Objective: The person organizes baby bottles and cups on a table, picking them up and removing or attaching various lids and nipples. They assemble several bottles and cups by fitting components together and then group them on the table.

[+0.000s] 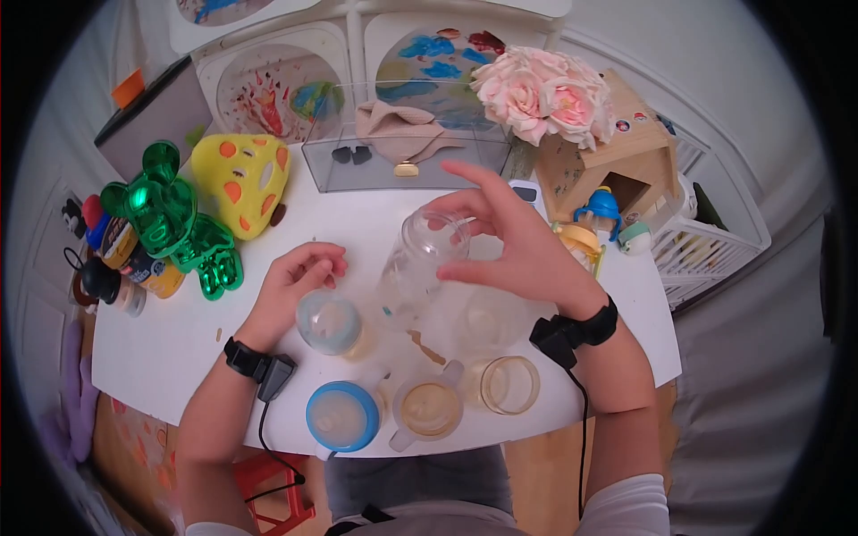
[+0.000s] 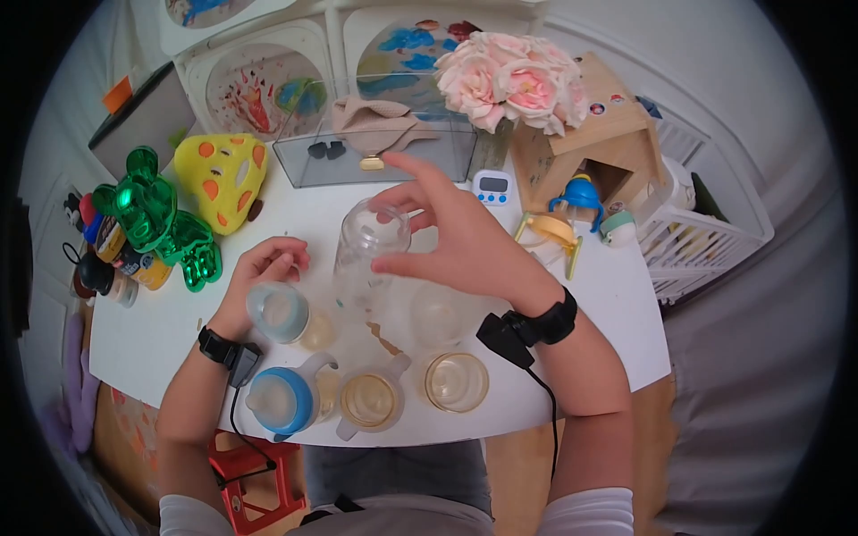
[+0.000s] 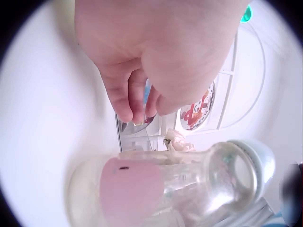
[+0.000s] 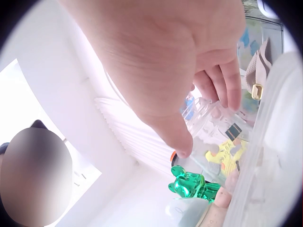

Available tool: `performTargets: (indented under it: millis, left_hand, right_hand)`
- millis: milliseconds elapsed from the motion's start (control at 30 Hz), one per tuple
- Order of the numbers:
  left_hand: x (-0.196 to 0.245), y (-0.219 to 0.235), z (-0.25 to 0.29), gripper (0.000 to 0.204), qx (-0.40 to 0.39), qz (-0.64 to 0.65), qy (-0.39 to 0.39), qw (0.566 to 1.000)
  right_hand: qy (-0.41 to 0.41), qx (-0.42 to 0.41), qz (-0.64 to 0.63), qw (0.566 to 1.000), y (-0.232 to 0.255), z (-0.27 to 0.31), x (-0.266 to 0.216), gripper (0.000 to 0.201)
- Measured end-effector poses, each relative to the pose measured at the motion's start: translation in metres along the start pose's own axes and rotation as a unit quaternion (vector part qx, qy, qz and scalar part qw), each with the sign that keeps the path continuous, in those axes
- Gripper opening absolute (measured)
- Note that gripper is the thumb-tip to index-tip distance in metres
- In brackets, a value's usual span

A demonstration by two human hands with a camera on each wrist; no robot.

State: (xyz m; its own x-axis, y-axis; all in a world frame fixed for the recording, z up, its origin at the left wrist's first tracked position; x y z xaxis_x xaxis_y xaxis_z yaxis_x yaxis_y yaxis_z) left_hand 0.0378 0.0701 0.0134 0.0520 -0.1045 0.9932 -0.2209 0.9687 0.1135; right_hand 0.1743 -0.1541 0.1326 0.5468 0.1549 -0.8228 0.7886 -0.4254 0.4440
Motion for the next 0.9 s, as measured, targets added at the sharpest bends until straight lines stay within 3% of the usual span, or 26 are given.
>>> performTargets:
  millis: [133,200,300,400,467,533,633,733,800,900]
  left_hand:
    - [0.008,-0.011,-0.032,0.046,-0.061,0.064,-0.003,0.996]
    - [0.008,-0.024,-0.044,0.063,-0.132,0.144,-0.001,0.981]
    - [0.007,-0.037,-0.041,0.080,-0.108,0.154,-0.011,0.982]
    - [0.015,-0.051,-0.034,0.078,-0.143,0.159,-0.037,0.976]
    - [0.008,-0.047,-0.035,0.083,-0.149,0.211,-0.015,0.966]
    - [0.001,-0.041,-0.034,0.086,-0.118,0.135,0.003,0.984]
    - [-0.001,-0.039,-0.033,0.087,-0.095,0.129,0.054,0.986]
    - [-0.009,-0.036,-0.038,0.080,-0.102,0.129,0.063,0.984]
    - [-0.012,-0.037,-0.039,0.077,-0.104,0.147,0.059,0.982]
    - [-0.008,-0.037,-0.038,0.074,-0.088,0.185,0.055,0.977]
  right_hand:
    - [-0.024,0.081,0.003,0.996,0.021,-0.002,0.025,0.099]
    - [-0.021,0.105,0.000,0.994,0.031,-0.003,0.030,0.099]
    - [-0.040,0.141,-0.035,0.989,0.038,-0.001,0.038,0.097]
    - [-0.049,0.129,-0.055,0.989,0.033,0.002,0.045,0.097]
    - [-0.056,0.092,-0.086,0.990,0.020,-0.004,0.047,0.093]
    - [-0.073,0.085,-0.078,0.991,0.016,-0.005,0.049,0.093]
    - [-0.088,0.064,-0.082,0.991,0.012,-0.002,0.051,0.096]
    - [-0.103,0.052,0.023,0.993,0.029,0.004,0.041,0.089]
    - [-0.071,0.014,0.211,0.975,0.055,0.012,0.021,0.072]
    - [-0.099,0.017,0.214,0.972,0.097,0.030,0.012,0.052]
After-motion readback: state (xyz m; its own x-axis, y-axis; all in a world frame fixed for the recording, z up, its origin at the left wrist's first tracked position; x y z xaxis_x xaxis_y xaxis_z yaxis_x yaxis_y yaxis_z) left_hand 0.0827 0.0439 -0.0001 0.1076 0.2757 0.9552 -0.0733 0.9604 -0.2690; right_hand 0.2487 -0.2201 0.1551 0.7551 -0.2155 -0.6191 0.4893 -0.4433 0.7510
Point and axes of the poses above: each hand's wrist, its own z-axis away from the middle knuckle, its own y-axis out of the back of the hand, x = y × z, the point moved 9 cm from there along -z, towards the middle knuckle, and after that the axes turned 5 degrees about y, right-handed, at the moved point
